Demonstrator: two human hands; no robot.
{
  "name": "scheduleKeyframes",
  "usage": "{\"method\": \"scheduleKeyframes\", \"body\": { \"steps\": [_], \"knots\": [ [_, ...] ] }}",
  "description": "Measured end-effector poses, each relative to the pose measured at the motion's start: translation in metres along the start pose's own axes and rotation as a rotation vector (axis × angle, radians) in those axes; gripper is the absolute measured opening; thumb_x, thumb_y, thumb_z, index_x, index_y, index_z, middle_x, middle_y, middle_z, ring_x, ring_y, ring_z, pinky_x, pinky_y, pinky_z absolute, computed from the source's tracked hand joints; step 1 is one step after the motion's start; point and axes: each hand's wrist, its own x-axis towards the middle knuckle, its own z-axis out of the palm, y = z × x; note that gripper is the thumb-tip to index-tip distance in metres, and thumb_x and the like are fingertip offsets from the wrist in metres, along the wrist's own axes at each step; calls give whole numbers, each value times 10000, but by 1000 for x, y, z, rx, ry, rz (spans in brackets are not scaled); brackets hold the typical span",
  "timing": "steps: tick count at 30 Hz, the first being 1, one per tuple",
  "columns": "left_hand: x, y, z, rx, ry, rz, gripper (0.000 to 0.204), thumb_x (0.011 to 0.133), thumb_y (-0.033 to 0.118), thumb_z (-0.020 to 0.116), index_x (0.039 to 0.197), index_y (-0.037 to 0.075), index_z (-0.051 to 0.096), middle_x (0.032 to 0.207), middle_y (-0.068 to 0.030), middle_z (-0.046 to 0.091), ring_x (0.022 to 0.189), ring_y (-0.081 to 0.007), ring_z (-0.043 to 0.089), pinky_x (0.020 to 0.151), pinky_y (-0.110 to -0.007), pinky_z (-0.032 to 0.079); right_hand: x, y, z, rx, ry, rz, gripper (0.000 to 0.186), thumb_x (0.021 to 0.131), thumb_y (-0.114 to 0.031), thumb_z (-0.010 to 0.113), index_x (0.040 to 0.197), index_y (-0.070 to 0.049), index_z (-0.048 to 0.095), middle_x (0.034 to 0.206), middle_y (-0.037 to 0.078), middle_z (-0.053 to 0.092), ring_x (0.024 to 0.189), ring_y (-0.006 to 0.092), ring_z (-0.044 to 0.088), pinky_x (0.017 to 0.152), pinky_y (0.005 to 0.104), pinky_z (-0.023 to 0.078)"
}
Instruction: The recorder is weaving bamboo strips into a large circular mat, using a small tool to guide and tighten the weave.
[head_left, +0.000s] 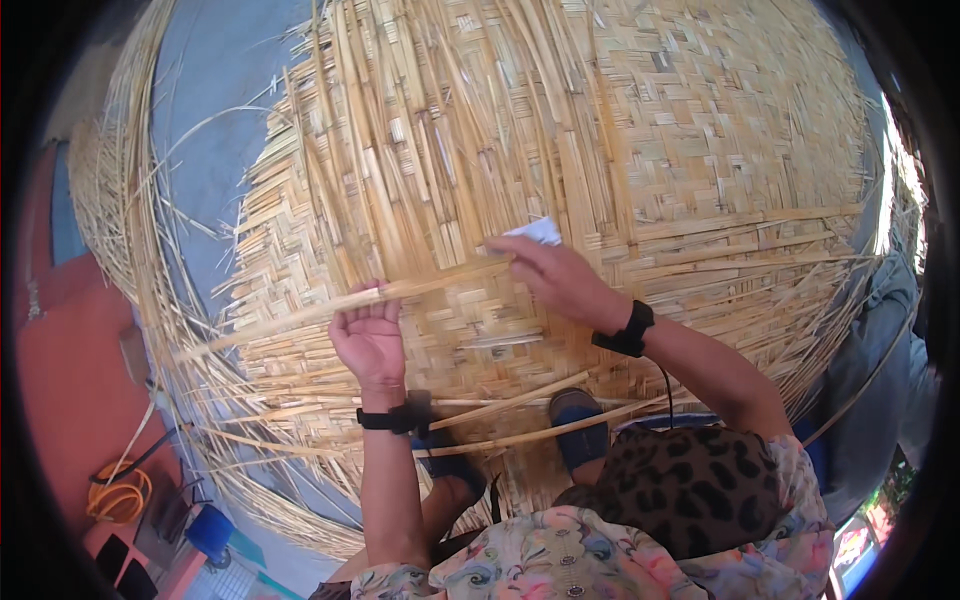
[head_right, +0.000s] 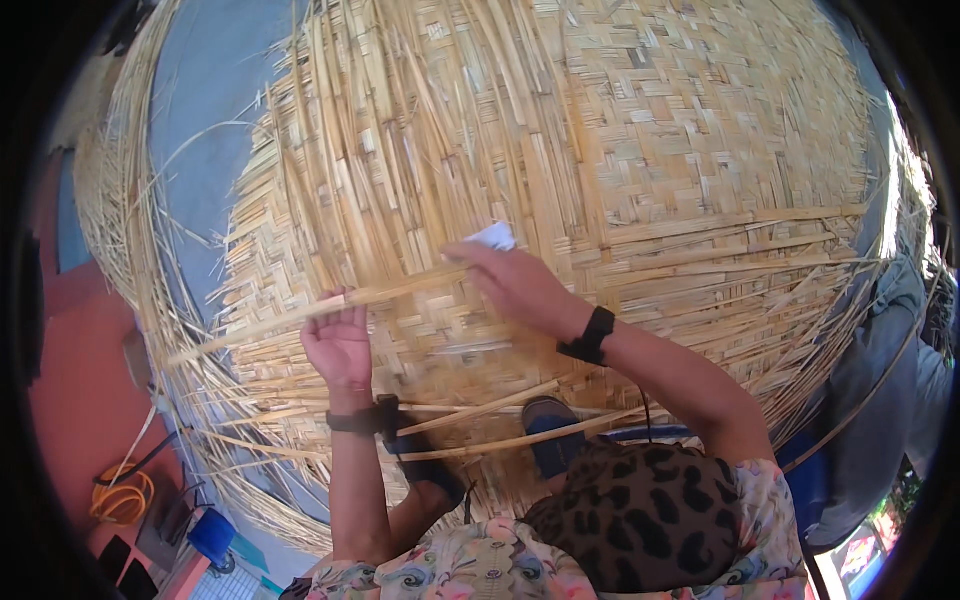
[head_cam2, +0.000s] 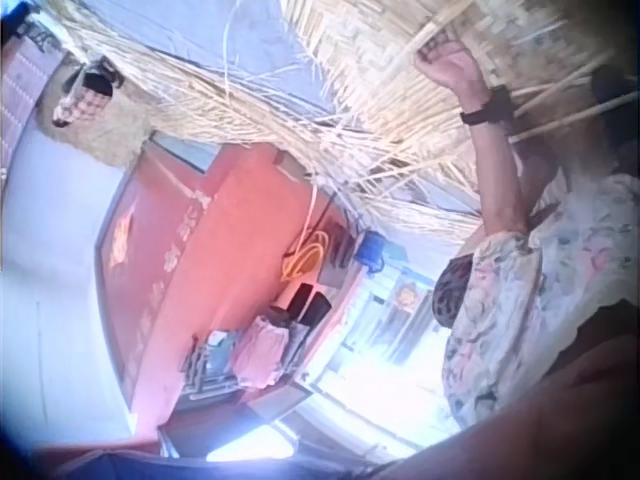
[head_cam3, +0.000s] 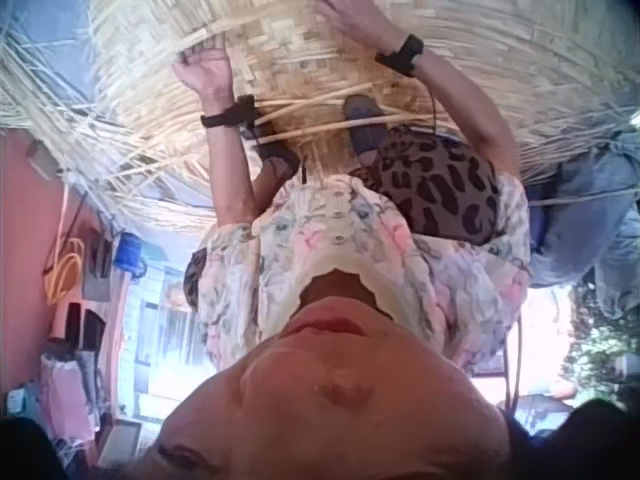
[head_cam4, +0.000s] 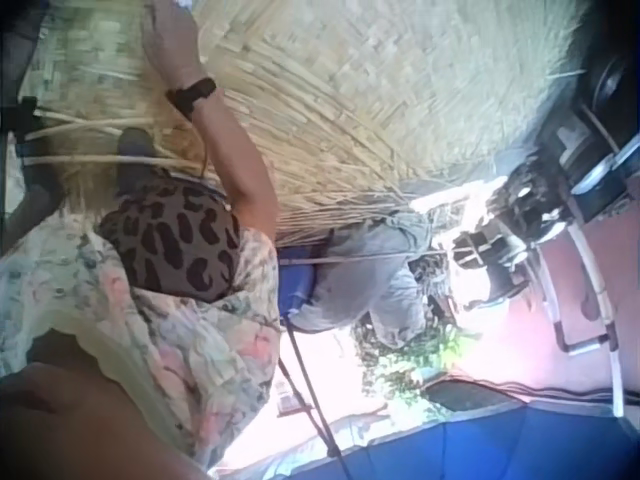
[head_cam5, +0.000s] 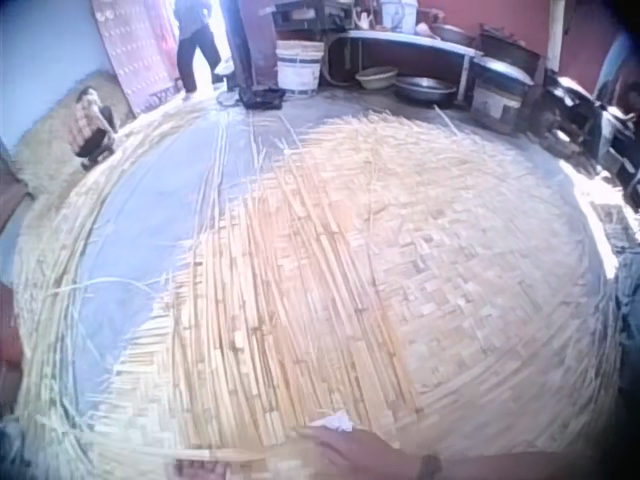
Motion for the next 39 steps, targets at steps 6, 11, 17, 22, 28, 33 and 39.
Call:
{"method": "scheduleKeyframes", "body": {
  "steps": [6,11,17,22,28,33,39],
  "knots": [
    [56,-2,39,826,-328,-205,326,984,180,596,1227,-36,609,1024,-103,682,924,-179,678,697,-252,547,36,21,21,-269,-312,-65,380,835,-109,707,1201,-112,605,1057,173,658,896,382,639,763,465,504],
    [70,-23,70,1219,-504,-58,240,973,100,565,1148,-46,638,956,-64,649,881,-122,620,731,-271,517,28,12,21,-217,-180,-92,306,796,-90,735,1071,-103,601,908,146,640,826,383,628,734,465,496],
    [69,-20,91,1437,-457,116,257,919,117,642,1148,-1,629,990,-26,633,931,-112,588,854,-263,477,25,-11,22,-344,-304,-30,297,756,-100,746,1010,-109,590,853,124,608,840,340,628,725,445,504],
    [72,-10,90,1052,-742,-344,394,832,104,736,1198,54,598,1084,-7,624,950,-106,585,833,-273,469,22,9,25,-195,-85,-271,153,784,-105,730,917,-107,654,817,105,622,764,317,627,682,413,511],
    [56,-23,118,1001,-776,-193,403,842,177,756,1191,51,598,1129,-5,624,1016,-109,565,845,-264,463,9,25,30,-153,9,-209,98,857,-204,711,920,-130,701,771,68,631,723,258,620,680,347,503],
    [85,-20,125,858,-679,-373,519,938,350,673,1273,-23,540,1098,-109,640,974,-196,633,857,-317,515,8,25,34,-30,52,-37,122,864,-214,697,933,-113,695,697,73,584,648,242,582,641,330,484],
    [77,-40,126,587,-660,-705,447,964,405,638,1154,1,610,858,-51,649,849,-168,651,746,-284,536,10,30,32,55,146,238,168,867,-231,690,963,-94,678,691,92,574,629,261,577,603,353,471]
  ]
}}
